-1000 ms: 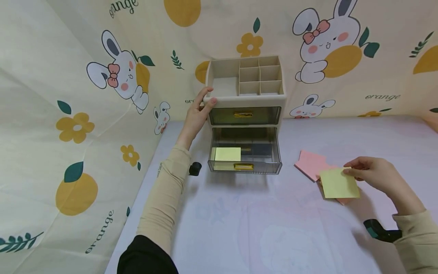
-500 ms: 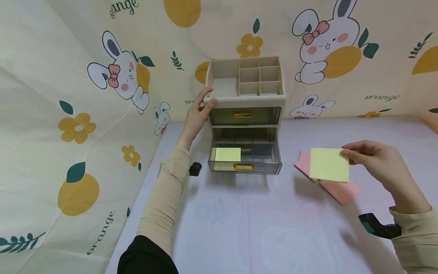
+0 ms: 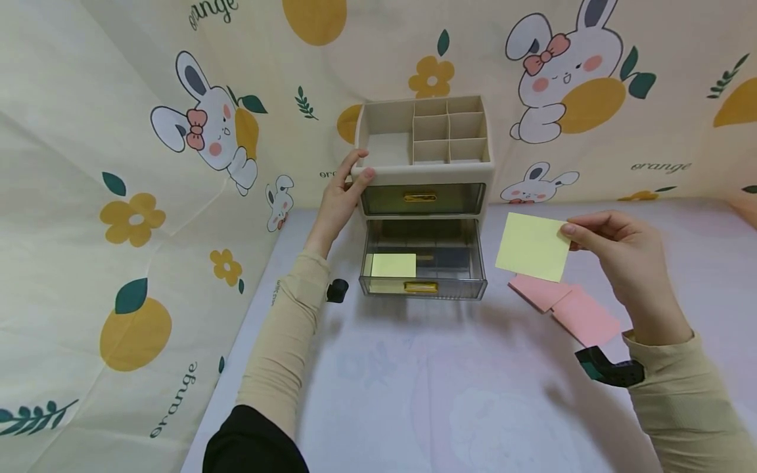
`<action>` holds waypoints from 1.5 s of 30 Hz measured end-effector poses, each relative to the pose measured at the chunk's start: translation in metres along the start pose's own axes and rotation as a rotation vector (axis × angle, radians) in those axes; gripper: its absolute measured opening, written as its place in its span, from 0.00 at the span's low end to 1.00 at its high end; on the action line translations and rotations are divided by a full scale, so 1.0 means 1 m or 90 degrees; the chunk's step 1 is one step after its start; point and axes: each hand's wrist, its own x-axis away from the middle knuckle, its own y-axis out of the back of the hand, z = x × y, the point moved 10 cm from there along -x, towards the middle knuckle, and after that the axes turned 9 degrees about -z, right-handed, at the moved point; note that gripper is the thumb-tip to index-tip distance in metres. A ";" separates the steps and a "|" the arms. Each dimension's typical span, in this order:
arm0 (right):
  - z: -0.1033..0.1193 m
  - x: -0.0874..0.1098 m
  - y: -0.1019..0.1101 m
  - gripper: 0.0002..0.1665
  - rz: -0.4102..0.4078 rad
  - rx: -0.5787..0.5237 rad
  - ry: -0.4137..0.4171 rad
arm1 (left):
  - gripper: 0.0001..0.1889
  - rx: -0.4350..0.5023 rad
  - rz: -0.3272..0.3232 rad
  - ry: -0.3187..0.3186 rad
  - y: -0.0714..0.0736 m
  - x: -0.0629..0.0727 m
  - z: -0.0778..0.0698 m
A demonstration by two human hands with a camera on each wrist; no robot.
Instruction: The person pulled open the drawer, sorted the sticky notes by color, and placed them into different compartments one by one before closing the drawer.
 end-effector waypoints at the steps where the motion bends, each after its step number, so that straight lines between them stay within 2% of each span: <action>1: 0.000 -0.001 -0.006 0.06 0.004 -0.033 0.003 | 0.24 -0.001 -0.001 0.001 0.000 0.000 0.000; 7: -0.007 -0.007 -0.035 0.04 -0.003 -0.034 0.016 | 0.24 -0.004 -0.004 0.005 0.001 0.000 -0.001; 11: -0.019 -0.009 -0.055 0.03 -0.008 0.014 -0.002 | 0.24 0.001 0.000 0.009 0.000 -0.001 0.000; 17: -0.035 -0.010 -0.083 0.03 0.031 0.106 -0.007 | 0.24 0.000 0.001 0.013 -0.001 -0.001 0.000; 21: -0.045 -0.009 -0.096 0.10 0.048 0.205 0.014 | 0.24 0.001 0.001 0.011 -0.001 0.000 0.000; 24: -0.050 -0.008 -0.104 0.15 0.064 0.251 0.032 | 0.24 0.005 0.002 0.007 -0.002 -0.001 0.000; 31: -0.050 0.000 -0.118 0.11 0.100 0.381 0.132 | 0.24 0.003 0.007 0.008 -0.004 -0.003 0.006; 45: -0.047 0.006 -0.141 0.06 0.179 0.518 0.198 | 0.24 -0.006 -0.002 0.011 0.000 0.001 -0.001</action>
